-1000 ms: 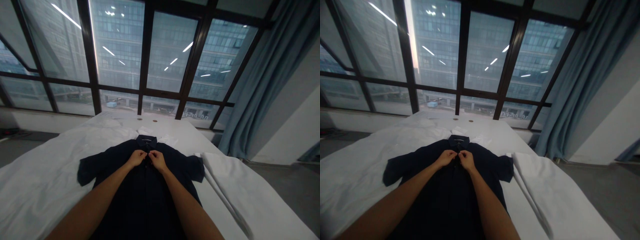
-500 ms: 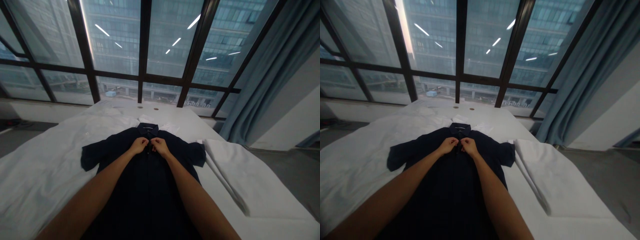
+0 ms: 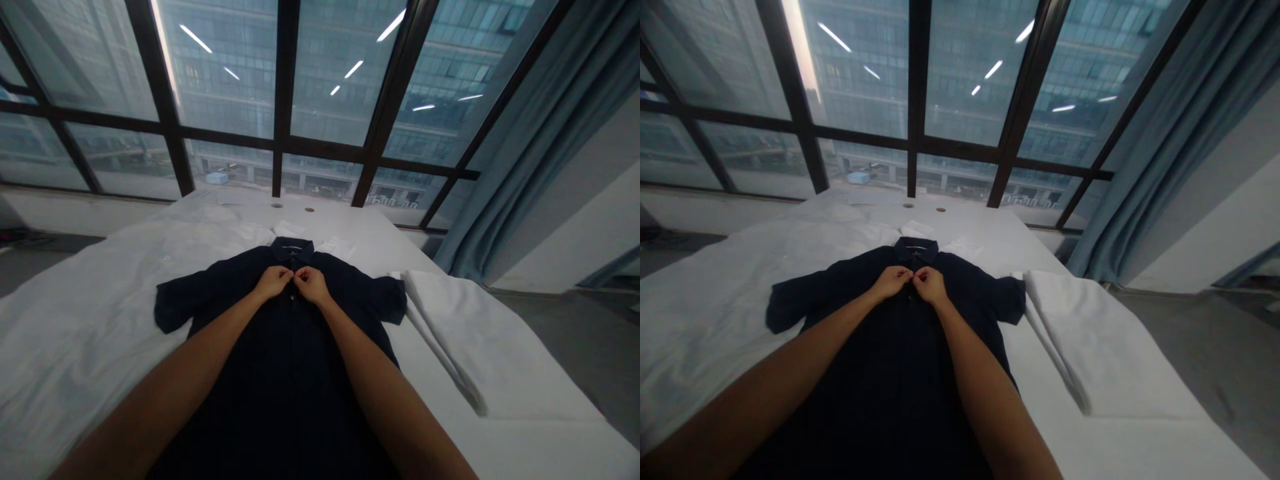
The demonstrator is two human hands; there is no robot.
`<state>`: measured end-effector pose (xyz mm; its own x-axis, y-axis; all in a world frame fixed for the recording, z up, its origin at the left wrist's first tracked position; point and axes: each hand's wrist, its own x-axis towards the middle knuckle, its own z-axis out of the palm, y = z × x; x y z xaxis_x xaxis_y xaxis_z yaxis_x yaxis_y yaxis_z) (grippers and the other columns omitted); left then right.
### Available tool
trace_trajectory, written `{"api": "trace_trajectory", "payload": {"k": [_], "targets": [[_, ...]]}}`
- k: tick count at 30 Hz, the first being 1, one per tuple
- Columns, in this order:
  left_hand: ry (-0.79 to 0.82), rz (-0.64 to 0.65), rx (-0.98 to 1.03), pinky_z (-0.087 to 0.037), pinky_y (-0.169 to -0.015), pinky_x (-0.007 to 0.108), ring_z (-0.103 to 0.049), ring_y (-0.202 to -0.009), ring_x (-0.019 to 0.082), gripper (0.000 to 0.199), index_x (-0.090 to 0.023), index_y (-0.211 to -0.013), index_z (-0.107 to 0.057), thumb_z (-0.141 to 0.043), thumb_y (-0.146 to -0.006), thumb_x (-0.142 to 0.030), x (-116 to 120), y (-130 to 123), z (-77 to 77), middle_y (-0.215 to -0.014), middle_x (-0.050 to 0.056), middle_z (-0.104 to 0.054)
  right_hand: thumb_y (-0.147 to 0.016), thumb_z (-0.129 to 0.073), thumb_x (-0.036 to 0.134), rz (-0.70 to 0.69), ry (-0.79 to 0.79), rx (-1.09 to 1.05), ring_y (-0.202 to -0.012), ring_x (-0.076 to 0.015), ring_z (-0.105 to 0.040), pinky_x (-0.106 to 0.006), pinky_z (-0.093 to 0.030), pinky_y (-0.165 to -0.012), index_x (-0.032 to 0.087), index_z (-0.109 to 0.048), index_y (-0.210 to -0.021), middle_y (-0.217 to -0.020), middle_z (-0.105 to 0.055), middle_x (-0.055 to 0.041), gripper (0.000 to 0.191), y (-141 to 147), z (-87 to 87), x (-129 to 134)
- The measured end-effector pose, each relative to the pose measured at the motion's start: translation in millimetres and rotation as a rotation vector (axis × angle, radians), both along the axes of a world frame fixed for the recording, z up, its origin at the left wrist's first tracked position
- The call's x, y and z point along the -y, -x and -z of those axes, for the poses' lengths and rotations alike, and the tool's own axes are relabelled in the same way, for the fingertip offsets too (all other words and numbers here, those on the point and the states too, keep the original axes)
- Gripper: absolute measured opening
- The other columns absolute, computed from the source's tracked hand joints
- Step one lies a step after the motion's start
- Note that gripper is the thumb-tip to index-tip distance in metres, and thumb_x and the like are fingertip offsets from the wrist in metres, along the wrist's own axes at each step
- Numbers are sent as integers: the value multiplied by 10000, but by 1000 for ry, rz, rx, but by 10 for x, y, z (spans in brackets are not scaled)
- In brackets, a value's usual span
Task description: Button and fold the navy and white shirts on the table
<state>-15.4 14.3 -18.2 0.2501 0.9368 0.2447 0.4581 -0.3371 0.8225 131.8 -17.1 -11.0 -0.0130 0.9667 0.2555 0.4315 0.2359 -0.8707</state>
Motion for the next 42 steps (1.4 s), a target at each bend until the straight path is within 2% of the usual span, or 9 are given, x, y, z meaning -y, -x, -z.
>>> {"api": "trace_trajectory", "payload": {"k": [8, 15, 20, 22, 24, 28, 31, 35, 42], "targets": [[-112, 21, -50, -453, -645, 256, -616, -701, 163, 236, -140, -830, -671, -500, -841, -303, 48, 24, -29, -791, 52, -692, -821, -506, 232, -30, 192, -66, -359, -71, -492, -154, -343, -362, 165, -550, -702, -486, -507, 57, 144, -2, -76, -38], [-191, -9, -143, -470, -683, 264, -629, -720, 169, 184, -148, -826, -671, -524, -849, -256, 135, 23, -96, -777, 50, -695, -836, -457, 203, -103, 283, -84, -325, -52, -411, -162, -289, -349, 168, -505, -604, -463, -470, 61, 240, -20, -139, -28], [-85, -116, -187, -496, -688, 251, -652, -693, 147, 153, -140, -912, -672, -581, -838, -239, 191, 18, -168, -838, 59, -707, -830, -513, 203, 33, 123, 154, -432, -86, -542, -175, -396, -465, 159, -616, -762, -546, -580, 26, 131, -3, -186, 66], [-20, -105, -238, -502, -656, 240, -651, -626, 130, 179, -134, -972, -664, -550, -856, -209, 228, 44, -222, -823, 58, -711, -816, -541, 199, 97, 30, 268, -513, -108, -588, -188, -421, -521, 157, -643, -828, -621, -639, -7, 111, -8, -245, 162], [11, -58, -291, -496, -636, 224, -652, -610, 125, 169, -142, -948, -676, -546, -846, -180, 282, 88, -281, -781, 44, -711, -802, -572, 221, 107, -17, 395, -585, -129, -611, -203, -420, -548, 163, -661, -832, -693, -675, -37, 111, -18, -314, 285], [36, 5, -413, -469, -652, 211, -657, -688, 152, 83, -178, -715, -709, -631, -744, -175, 444, 151, -351, -723, 36, -706, -794, -599, 379, 15, 84, 645, -638, -175, -626, -236, -395, -544, 166, -678, -691, -691, -682, -82, 250, 3, -403, 517], [81, 11, -483, -447, -620, 211, -647, -667, 160, 97, -192, -654, -720, -642, -712, -193, 559, 114, -353, -682, 39, -700, -788, -585, 352, 30, 132, 716, -667, -190, -637, -242, -394, -557, 156, -689, -670, -711, -692, -107, 251, 45, -401, 606], [115, 15, -506, -423, -592, 209, -638, -655, 154, 143, -188, -669, -739, -609, -726, -187, 629, 28, -364, -684, 47, -705, -783, -564, 264, 62, 126, 613, -655, -161, -638, -212, -406, -566, 147, -687, -669, -697, -693, -89, 204, 16, -342, 634], [144, 89, -429, -385, -550, 204, -581, -586, 121, 201, -188, -707, -754, -566, -753, -242, 701, 45, -376, -636, -5, -672, -806, -497, 188, -56, 250, 199, -430, -66, -541, -150, -386, -447, 139, -660, -725, -635, -665, -16, 189, -158, -137, 588]]}}
